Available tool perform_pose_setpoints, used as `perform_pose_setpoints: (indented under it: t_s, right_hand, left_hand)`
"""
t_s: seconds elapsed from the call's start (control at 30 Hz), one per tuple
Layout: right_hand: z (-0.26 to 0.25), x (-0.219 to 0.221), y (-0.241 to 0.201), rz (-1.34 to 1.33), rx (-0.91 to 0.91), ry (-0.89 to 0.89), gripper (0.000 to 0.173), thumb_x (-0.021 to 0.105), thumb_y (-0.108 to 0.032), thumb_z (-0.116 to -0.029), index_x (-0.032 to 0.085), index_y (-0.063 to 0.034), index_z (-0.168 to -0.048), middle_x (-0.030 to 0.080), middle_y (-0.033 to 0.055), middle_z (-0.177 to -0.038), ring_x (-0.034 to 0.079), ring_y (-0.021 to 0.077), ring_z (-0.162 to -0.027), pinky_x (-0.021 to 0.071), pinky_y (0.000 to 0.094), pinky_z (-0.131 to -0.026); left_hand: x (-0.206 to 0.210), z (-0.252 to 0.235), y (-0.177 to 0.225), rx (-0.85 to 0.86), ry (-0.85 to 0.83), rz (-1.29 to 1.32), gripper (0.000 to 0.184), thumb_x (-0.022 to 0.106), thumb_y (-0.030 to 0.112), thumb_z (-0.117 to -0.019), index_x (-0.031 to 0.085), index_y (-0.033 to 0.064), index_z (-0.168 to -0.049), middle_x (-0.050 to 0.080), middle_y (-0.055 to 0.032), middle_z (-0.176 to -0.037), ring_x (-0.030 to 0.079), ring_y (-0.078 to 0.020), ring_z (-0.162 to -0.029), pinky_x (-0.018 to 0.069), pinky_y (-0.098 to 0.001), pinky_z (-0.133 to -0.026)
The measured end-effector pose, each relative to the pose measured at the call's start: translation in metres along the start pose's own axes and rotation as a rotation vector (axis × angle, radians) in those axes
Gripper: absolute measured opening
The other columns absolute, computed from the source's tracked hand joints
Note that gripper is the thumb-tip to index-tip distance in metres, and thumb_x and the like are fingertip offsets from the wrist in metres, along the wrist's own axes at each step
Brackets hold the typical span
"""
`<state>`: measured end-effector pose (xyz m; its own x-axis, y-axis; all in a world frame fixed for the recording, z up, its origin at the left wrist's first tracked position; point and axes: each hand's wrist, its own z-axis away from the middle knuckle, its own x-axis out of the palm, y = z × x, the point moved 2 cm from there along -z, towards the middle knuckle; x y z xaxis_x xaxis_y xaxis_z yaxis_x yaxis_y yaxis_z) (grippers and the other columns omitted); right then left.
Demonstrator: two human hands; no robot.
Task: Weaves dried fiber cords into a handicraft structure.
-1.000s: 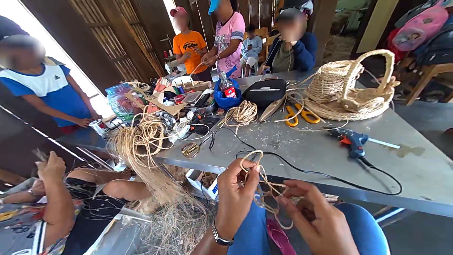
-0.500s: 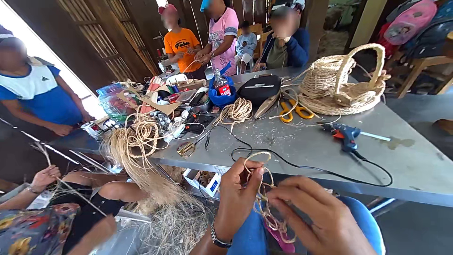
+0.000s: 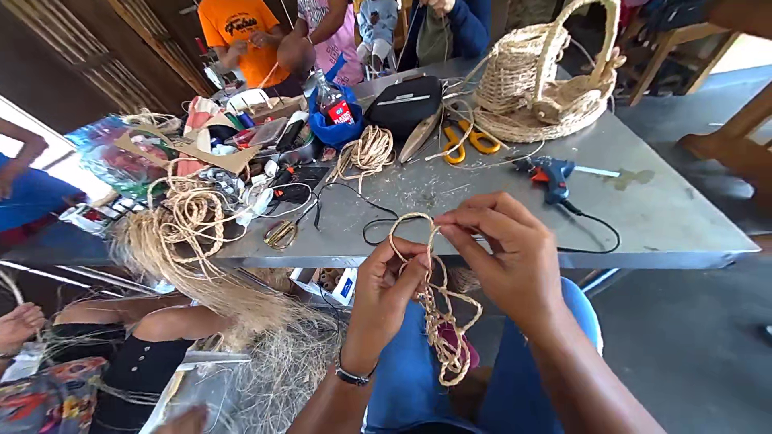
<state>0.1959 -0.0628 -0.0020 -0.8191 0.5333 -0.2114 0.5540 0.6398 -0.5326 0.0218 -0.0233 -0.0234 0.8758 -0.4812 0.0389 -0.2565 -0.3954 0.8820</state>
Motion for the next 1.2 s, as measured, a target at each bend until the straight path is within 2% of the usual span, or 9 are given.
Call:
perform_pose_setpoints:
  t_s: [0.07,0.13,0.23,0.5,0.63,0.8,1.0,1.1,1.2]
  right_hand:
    - [0.001,0.002,0.001,0.018,-0.001,0.013,0.012,0.072,-0.014,-0.0952,0.078,-0.0096,-0.105,0.063,0.0033,-0.108,0.062,0.0065,-0.097,0.0562,0.0189,-0.081]
    - [0.001,0.004,0.003,0.056,-0.008,0.011,0.014,0.071,-0.017,-0.0962,0.08,-0.0115,-0.106,0.059,0.0039,-0.106,0.056,0.0082,-0.095,0.0484,0.0211,-0.08]
    - [0.001,0.006,0.007,0.04,-0.007,-0.008,0.016,0.068,-0.019,-0.0986,0.079,-0.0096,-0.105,0.067,0.0028,-0.101,0.063,0.0017,-0.083,0.0554,0.0151,-0.072]
    - [0.007,0.003,0.001,-0.221,0.069,-0.151,0.018,0.063,-0.01,-0.0969,0.076,-0.003,-0.106,0.071,0.0065,-0.113,0.07,0.0067,-0.096,0.062,0.0194,-0.08]
    - [0.01,0.004,0.0,-0.246,0.034,-0.181,0.017,0.072,-0.012,-0.0934,0.075,-0.0019,-0.106,0.07,0.0075,-0.114,0.071,0.0112,-0.1,0.0635,0.0251,-0.087]
    - [0.011,0.005,0.001,-0.281,0.059,-0.142,0.015,0.069,-0.019,-0.0968,0.075,-0.0067,-0.104,0.073,0.0018,-0.103,0.068,0.0093,-0.092,0.0585,0.024,-0.081]
    - [0.014,0.02,-0.002,-0.456,0.117,-0.204,0.017,0.054,-0.018,-0.1065,0.056,-0.0019,-0.113,0.061,-0.0011,-0.092,0.061,0.003,-0.081,0.054,0.0185,-0.073]
    - [0.019,0.022,0.002,-0.381,0.151,-0.167,0.021,0.065,-0.014,-0.0984,0.057,-0.0024,-0.114,0.058,-0.003,-0.085,0.056,0.0009,-0.072,0.0494,0.0147,-0.063]
    - [0.023,0.018,0.006,-0.371,0.227,-0.173,0.017,0.068,-0.012,-0.094,0.061,-0.0048,-0.107,0.061,-0.0027,-0.085,0.059,0.0018,-0.072,0.0524,0.0148,-0.063]
  left_hand:
    - [0.003,0.0,-0.001,-0.013,-0.007,0.023,0.01,0.061,0.004,-0.0997,0.066,-0.0016,-0.107,0.069,-0.0068,-0.095,0.061,-0.0054,-0.07,0.0511,-0.0183,-0.059]
    - [0.004,-0.001,-0.001,-0.013,-0.014,0.033,0.011,0.06,0.002,-0.0993,0.065,-0.003,-0.107,0.068,-0.0061,-0.094,0.061,-0.005,-0.07,0.0515,-0.0183,-0.059]
    - [0.005,-0.002,0.002,-0.004,-0.007,-0.013,0.01,0.062,0.002,-0.0986,0.066,-0.0029,-0.107,0.068,-0.0047,-0.092,0.059,-0.0038,-0.067,0.0504,-0.0175,-0.058]
    - [0.005,0.002,-0.001,-0.049,0.015,0.004,0.008,0.063,0.002,-0.0966,0.067,-0.0008,-0.103,0.067,-0.0015,-0.085,0.059,-0.0029,-0.064,0.0502,-0.0173,-0.056]
    - [0.004,0.004,-0.001,-0.063,0.012,0.022,0.007,0.065,0.004,-0.0968,0.067,0.0005,-0.102,0.066,-0.0011,-0.084,0.059,-0.0031,-0.065,0.0509,-0.0174,-0.057]
    - [0.004,0.005,0.006,0.07,0.048,-0.095,0.008,0.064,0.005,-0.0976,0.067,-0.0011,-0.103,0.067,-0.0025,-0.09,0.061,-0.0041,-0.072,0.0527,-0.0189,-0.063]
    - [0.007,0.009,0.01,0.214,0.095,-0.341,0.009,0.063,0.004,-0.0967,0.068,-0.001,-0.103,0.069,-0.0035,-0.092,0.066,-0.0066,-0.08,0.0574,-0.0225,-0.071]
    - [-0.001,0.008,0.008,0.284,0.148,-0.445,0.013,0.061,0.003,-0.0965,0.069,-0.002,-0.106,0.071,-0.0057,-0.096,0.067,-0.0077,-0.081,0.0588,-0.0239,-0.072]
    - [-0.005,0.008,0.01,0.285,0.13,-0.496,0.014,0.061,0.005,-0.0978,0.071,-0.0003,-0.107,0.072,-0.0054,-0.1,0.069,-0.008,-0.084,0.06,-0.0242,-0.075]
